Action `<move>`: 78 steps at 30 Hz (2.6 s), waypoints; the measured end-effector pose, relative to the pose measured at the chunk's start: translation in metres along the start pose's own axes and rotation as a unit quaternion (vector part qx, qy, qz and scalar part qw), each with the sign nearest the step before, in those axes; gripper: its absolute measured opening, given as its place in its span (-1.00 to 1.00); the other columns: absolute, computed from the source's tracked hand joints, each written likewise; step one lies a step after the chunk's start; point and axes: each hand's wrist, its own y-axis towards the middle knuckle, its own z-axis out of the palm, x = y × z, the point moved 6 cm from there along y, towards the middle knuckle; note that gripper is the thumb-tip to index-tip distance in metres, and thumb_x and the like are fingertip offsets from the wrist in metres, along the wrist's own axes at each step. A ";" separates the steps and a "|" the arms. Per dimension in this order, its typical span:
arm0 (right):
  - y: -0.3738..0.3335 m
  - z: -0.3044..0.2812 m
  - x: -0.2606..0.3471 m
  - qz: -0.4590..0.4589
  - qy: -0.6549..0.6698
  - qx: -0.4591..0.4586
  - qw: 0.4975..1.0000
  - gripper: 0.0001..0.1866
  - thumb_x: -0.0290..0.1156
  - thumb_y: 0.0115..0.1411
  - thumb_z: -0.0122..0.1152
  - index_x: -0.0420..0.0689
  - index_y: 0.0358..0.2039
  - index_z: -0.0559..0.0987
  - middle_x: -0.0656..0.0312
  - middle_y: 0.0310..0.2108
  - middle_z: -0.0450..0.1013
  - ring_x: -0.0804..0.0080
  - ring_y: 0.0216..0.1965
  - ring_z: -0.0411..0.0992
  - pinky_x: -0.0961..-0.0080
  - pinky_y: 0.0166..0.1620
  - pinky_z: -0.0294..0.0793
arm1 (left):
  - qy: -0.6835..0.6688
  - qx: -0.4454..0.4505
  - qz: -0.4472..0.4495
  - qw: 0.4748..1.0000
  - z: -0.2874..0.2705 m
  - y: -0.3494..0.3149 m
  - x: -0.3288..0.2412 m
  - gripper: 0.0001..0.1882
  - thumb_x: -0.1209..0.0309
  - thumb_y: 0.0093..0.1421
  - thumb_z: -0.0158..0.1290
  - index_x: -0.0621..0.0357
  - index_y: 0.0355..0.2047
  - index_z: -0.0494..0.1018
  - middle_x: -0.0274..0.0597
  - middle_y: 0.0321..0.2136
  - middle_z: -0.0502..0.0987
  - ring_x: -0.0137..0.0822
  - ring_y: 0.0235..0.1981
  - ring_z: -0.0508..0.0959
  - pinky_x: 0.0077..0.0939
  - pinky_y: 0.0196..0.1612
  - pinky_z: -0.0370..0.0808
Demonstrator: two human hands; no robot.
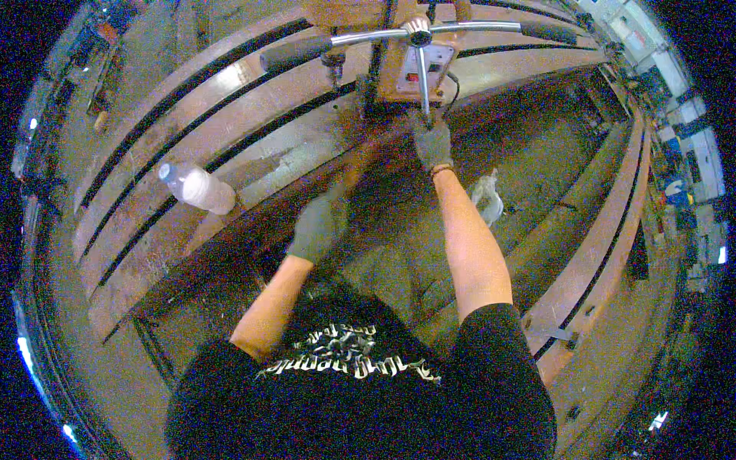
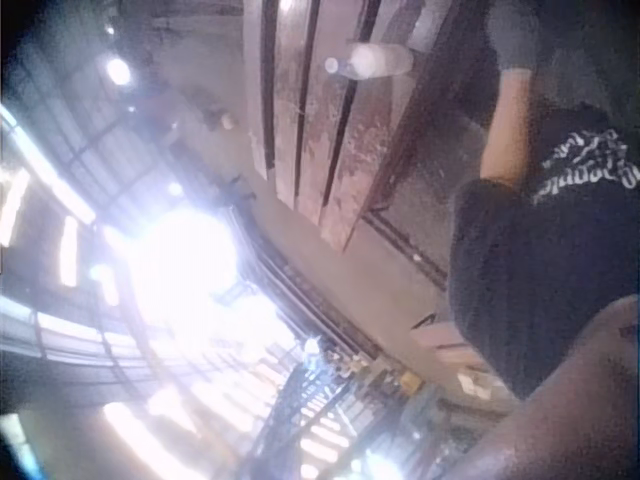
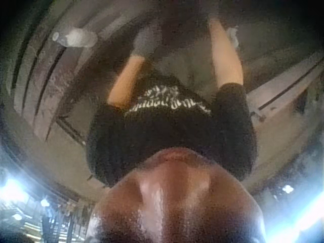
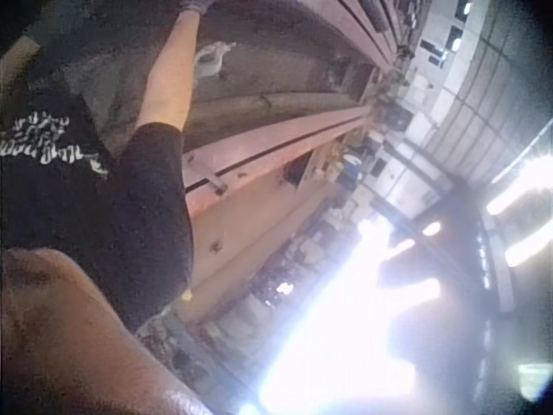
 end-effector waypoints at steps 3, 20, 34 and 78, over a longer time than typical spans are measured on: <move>0.000 -0.008 0.038 0.004 -0.003 0.006 1.000 -0.62 -0.11 0.35 0.31 -0.23 -0.19 0.59 0.27 -0.45 0.47 0.50 -0.37 0.34 0.41 -0.21 0.43 | 0.089 -0.084 -0.049 0.991 -0.043 0.039 0.056 -0.51 0.28 0.37 -0.04 0.07 0.28 0.29 0.33 -0.31 0.62 0.32 -0.28 0.63 0.18 -0.22 0.54; 0.013 -0.005 0.028 -0.022 0.045 0.015 0.999 -0.60 -0.08 0.33 0.32 -0.22 -0.20 0.59 0.27 -0.43 0.49 0.50 -0.38 0.35 0.42 -0.21 0.44 | 0.101 -0.085 -0.131 0.983 -0.103 0.147 0.096 -0.53 0.20 0.33 -0.01 0.07 0.20 0.39 0.28 -0.07 0.62 0.27 -0.04 0.62 0.09 -0.01 0.53; 0.016 0.001 0.016 -0.026 0.050 0.076 0.995 -0.75 -0.26 0.33 0.34 -0.20 -0.23 0.59 0.37 -0.43 0.47 0.57 -0.39 0.33 0.47 -0.25 0.42 | 0.291 -0.170 0.072 0.939 -0.049 0.278 0.168 -0.64 0.33 0.26 0.02 0.03 0.05 0.55 0.18 -0.13 0.63 0.22 -0.09 0.64 0.05 0.05 0.55; 0.206 -0.090 0.041 -0.375 -0.142 0.082 0.912 -0.72 -0.20 0.06 0.53 -0.02 -0.36 0.59 0.14 -0.58 0.51 0.09 -0.55 0.52 0.25 -0.47 0.47 | -0.171 -0.449 0.266 0.836 -0.258 0.167 -0.220 -0.48 0.54 0.22 0.21 0.23 0.18 0.36 -0.11 -0.02 0.61 -0.28 -0.03 0.61 -0.35 0.11 0.55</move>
